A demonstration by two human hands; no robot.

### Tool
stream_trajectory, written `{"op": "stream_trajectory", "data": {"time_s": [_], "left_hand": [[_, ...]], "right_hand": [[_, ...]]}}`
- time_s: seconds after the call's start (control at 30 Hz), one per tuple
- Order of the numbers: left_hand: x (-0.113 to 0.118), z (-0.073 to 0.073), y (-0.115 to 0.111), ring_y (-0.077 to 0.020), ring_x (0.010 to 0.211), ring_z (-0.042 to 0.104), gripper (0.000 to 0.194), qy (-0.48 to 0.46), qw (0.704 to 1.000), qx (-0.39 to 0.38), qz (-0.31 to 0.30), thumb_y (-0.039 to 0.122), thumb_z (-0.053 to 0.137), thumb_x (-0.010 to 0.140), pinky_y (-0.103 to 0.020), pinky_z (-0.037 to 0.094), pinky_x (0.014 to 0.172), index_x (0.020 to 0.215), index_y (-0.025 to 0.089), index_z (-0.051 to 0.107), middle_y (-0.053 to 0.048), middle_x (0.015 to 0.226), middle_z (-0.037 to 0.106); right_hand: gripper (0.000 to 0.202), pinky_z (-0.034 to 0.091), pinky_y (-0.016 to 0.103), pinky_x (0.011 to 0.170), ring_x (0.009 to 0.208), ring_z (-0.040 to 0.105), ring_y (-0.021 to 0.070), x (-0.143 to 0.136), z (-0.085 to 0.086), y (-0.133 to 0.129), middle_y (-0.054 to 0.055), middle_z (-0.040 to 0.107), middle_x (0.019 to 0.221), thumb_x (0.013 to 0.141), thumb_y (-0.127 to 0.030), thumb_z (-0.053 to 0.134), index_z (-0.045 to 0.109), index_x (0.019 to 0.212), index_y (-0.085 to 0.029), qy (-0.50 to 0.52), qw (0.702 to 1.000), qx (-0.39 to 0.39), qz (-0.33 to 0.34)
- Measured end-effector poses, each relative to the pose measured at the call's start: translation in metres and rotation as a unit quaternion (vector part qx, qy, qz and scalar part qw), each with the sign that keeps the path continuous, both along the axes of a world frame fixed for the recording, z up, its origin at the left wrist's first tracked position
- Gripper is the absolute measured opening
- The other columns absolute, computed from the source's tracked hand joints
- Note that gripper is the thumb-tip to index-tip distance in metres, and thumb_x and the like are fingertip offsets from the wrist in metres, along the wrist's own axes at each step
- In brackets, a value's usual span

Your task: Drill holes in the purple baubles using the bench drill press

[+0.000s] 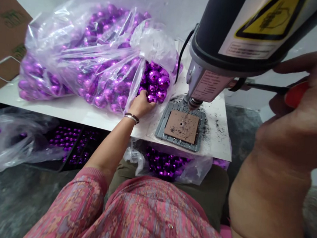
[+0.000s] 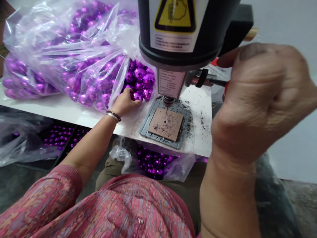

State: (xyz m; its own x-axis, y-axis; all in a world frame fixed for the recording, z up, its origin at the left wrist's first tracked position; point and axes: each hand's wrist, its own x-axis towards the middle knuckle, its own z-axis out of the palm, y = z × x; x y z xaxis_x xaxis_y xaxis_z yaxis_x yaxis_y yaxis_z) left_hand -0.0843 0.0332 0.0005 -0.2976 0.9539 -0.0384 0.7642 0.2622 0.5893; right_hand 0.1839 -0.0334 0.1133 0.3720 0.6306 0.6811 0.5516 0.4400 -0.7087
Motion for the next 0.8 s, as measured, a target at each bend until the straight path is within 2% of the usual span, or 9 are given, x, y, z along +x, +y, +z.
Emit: {"op": "stream_trajectory", "data": {"time_s": [0.07,0.1,0.2,0.27,0.37,0.43,0.6,0.73,0.8], "left_hand": [[-0.001,0.003,-0.012,-0.0222,0.094,0.072,0.060,-0.128,0.991,0.021,-0.034,0.030,0.079,0.080,-0.035,0.057,0.086,0.134,0.016,0.056,-0.011,0.109,0.074],[-0.002,0.004,-0.018,-0.0191,0.088,0.071,0.062,-0.210,0.976,0.018,-0.061,0.031,0.076,0.081,-0.033,0.057,0.082,0.137,0.017,0.054,-0.009,0.107,0.073],[0.002,0.000,-0.034,-0.0154,0.078,0.070,0.059,-0.414,0.898,-0.049,-0.139,0.038,0.067,0.088,-0.031,0.057,0.074,0.142,0.020,0.054,-0.007,0.101,0.073],[0.008,-0.007,-0.040,-0.0162,0.082,0.071,0.059,-0.458,0.868,-0.082,-0.174,0.041,0.069,0.086,-0.031,0.058,0.074,0.139,0.021,0.058,-0.009,0.106,0.074],[0.020,-0.016,-0.045,-0.0187,0.099,0.071,0.069,-0.440,0.870,-0.067,-0.215,0.036,0.081,0.075,-0.030,0.059,0.084,0.139,0.021,0.061,-0.011,0.124,0.073],[0.024,-0.020,-0.048,-0.0197,0.108,0.069,0.074,-0.407,0.882,-0.044,-0.232,0.034,0.084,0.072,-0.030,0.058,0.092,0.141,0.021,0.061,-0.011,0.131,0.071],[0.018,-0.013,-0.056,-0.0181,0.098,0.067,0.073,-0.311,0.921,-0.015,-0.233,0.040,0.078,0.080,-0.030,0.059,0.084,0.146,0.021,0.052,-0.009,0.123,0.069],[0.015,-0.005,-0.057,-0.0258,0.125,0.063,0.073,-0.174,0.940,0.031,-0.292,0.030,0.080,0.072,-0.039,0.052,0.111,0.141,0.020,0.056,-0.011,0.137,0.065],[0.018,-0.003,-0.057,-0.0274,0.131,0.061,0.076,-0.139,0.937,0.037,-0.317,0.030,0.081,0.074,-0.040,0.048,0.116,0.143,0.020,0.054,-0.011,0.142,0.062]], "right_hand": [[0.056,0.046,0.014,0.073,0.097,0.070,0.0029,-0.002,0.001,0.000,0.003,0.071,0.096,0.103,-0.041,0.032,0.078,0.096,-0.011,-0.008,1.000,-0.007,-0.009],[0.060,0.046,0.016,0.075,0.096,0.070,0.0032,-0.002,0.002,0.000,0.002,0.070,0.094,0.103,-0.040,0.027,0.078,0.094,-0.010,-0.013,1.000,-0.008,-0.016],[0.059,0.050,0.017,0.085,0.095,0.069,0.0026,-0.002,0.002,0.003,0.000,0.070,0.094,0.101,-0.037,0.027,0.078,0.092,-0.010,-0.016,1.000,0.000,-0.005],[0.050,0.051,0.018,0.087,0.092,0.067,0.0010,-0.003,0.002,0.004,0.003,0.070,0.093,0.102,-0.035,0.036,0.077,0.088,-0.010,-0.001,0.999,0.046,0.027],[0.044,0.045,0.021,0.082,0.082,0.061,-0.0026,-0.006,0.008,0.003,-0.002,0.067,0.083,0.097,-0.037,0.042,0.070,0.080,-0.008,0.023,0.996,0.058,0.063],[0.040,0.040,0.021,0.079,0.077,0.056,-0.0063,-0.009,0.014,0.000,-0.006,0.063,0.077,0.093,-0.034,0.043,0.064,0.074,-0.007,0.036,0.997,0.024,0.070],[0.037,0.038,0.014,0.075,0.067,0.046,-0.0081,-0.015,0.024,-0.004,-0.004,0.047,0.060,0.094,-0.020,0.037,0.048,0.061,-0.009,0.055,0.994,0.014,0.089],[0.033,0.036,0.013,0.068,0.062,0.046,-0.0040,-0.014,0.019,0.004,-0.003,0.027,0.054,0.096,-0.014,0.039,0.032,0.063,-0.013,0.034,0.989,0.095,0.112],[0.032,0.035,0.013,0.067,0.063,0.047,-0.0036,-0.013,0.015,0.005,-0.003,0.026,0.056,0.097,-0.014,0.039,0.031,0.066,-0.013,0.013,0.988,0.107,0.108]]}}
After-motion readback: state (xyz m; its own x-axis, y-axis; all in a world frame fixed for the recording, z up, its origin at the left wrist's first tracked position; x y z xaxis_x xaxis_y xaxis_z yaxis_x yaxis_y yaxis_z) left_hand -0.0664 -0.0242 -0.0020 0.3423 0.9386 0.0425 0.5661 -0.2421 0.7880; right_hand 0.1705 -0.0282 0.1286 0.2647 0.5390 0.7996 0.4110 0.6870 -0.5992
